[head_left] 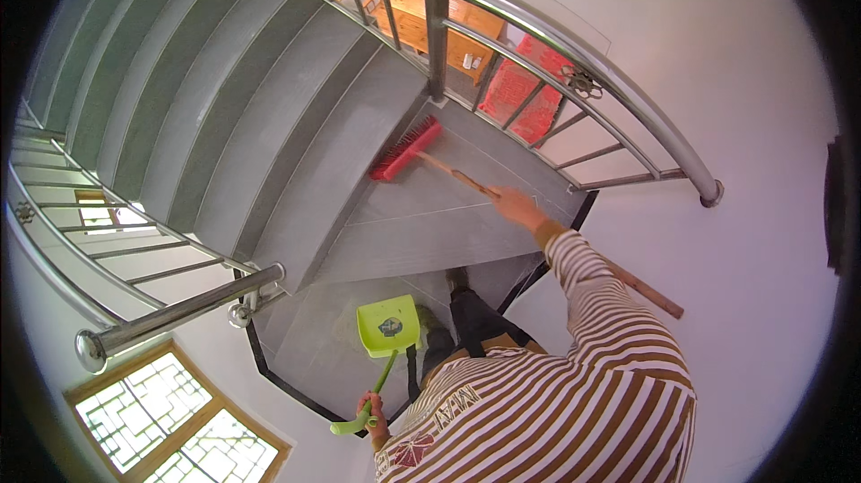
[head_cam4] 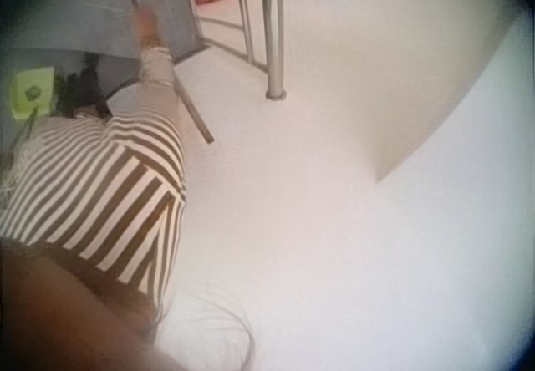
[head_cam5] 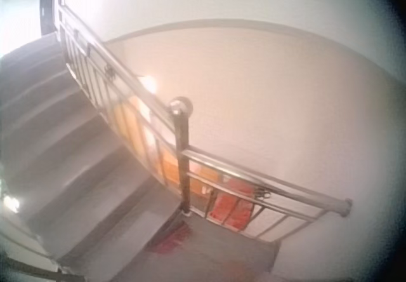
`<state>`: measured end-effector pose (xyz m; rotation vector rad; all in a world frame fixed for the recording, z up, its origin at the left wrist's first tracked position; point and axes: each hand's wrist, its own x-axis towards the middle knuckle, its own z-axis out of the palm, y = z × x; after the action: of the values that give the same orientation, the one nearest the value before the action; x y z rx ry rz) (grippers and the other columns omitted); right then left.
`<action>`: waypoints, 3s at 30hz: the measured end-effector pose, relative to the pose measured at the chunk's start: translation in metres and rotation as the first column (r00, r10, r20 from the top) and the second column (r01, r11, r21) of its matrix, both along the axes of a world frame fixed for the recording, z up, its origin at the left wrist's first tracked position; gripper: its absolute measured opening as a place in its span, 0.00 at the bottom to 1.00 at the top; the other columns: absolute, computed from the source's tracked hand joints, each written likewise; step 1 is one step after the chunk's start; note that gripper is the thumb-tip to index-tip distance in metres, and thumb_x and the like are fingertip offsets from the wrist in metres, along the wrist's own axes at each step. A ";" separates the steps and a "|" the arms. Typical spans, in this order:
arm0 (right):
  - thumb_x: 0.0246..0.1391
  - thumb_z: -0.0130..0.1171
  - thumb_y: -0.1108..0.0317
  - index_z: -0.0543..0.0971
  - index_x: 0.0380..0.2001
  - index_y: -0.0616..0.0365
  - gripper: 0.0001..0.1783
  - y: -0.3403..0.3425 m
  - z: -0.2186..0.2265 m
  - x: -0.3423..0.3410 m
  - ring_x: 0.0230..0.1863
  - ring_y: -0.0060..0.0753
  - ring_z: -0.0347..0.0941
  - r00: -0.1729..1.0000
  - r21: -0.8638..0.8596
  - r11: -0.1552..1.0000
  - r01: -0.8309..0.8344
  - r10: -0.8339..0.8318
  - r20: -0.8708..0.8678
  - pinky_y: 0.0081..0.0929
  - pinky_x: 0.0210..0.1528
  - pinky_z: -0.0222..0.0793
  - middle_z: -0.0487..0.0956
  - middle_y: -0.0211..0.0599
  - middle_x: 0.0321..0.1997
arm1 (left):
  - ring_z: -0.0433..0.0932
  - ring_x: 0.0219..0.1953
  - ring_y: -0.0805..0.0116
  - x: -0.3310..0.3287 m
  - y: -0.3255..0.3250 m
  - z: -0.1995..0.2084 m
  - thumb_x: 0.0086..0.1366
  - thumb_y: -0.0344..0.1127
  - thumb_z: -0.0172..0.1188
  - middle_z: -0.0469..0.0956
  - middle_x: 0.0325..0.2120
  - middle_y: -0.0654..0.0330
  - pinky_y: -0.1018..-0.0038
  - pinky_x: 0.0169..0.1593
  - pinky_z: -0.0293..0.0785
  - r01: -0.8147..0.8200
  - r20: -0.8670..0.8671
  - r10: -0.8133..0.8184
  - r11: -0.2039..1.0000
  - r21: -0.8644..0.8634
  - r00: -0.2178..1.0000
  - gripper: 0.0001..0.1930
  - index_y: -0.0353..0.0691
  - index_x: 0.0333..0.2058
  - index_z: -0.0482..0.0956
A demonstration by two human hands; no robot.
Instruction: The person sweeps a spiral staircase using a red broom and a green dustpan. They sweep debris from each step into the dustpan and proceed downward, collecting the swept material as they go.
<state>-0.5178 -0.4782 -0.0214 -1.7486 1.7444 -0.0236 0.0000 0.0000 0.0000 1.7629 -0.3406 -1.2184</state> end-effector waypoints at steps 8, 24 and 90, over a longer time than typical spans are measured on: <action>0.63 0.46 0.60 0.75 0.49 0.59 0.17 0.001 -0.036 0.006 0.45 0.60 0.76 0.997 -0.144 0.989 0.016 -0.027 -0.073 0.53 0.47 0.71 0.80 0.56 0.44 | 0.72 0.28 0.77 -0.004 -0.017 0.013 0.62 0.36 0.69 0.75 0.28 0.66 0.80 0.32 0.70 -0.060 0.069 0.057 0.997 0.042 0.996 0.10 0.39 0.35 0.79; 0.60 0.46 0.69 0.69 0.53 0.62 0.18 0.202 0.057 0.006 0.31 0.59 0.79 0.984 0.148 0.976 0.162 -0.171 0.047 0.53 0.34 0.74 0.80 0.57 0.33 | 0.69 0.27 0.78 -0.028 -0.021 -0.013 0.65 0.37 0.65 0.72 0.23 0.68 0.79 0.31 0.66 0.066 0.092 -0.067 0.998 0.013 0.993 0.10 0.39 0.32 0.75; 0.53 0.56 0.69 0.72 0.47 0.57 0.17 0.362 -0.004 0.024 0.15 0.37 0.71 0.830 0.010 0.834 0.552 -0.551 0.092 0.37 0.14 0.70 0.74 0.42 0.21 | 0.72 0.27 0.73 0.090 -0.008 -0.103 0.63 0.39 0.67 0.77 0.23 0.61 0.72 0.34 0.70 0.650 0.345 -0.582 0.751 -0.120 0.736 0.11 0.36 0.30 0.79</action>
<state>-0.4938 -0.1159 -0.0258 -1.1712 2.1252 -0.3643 0.0901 -0.0079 -0.1030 1.6610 -1.2901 -1.2933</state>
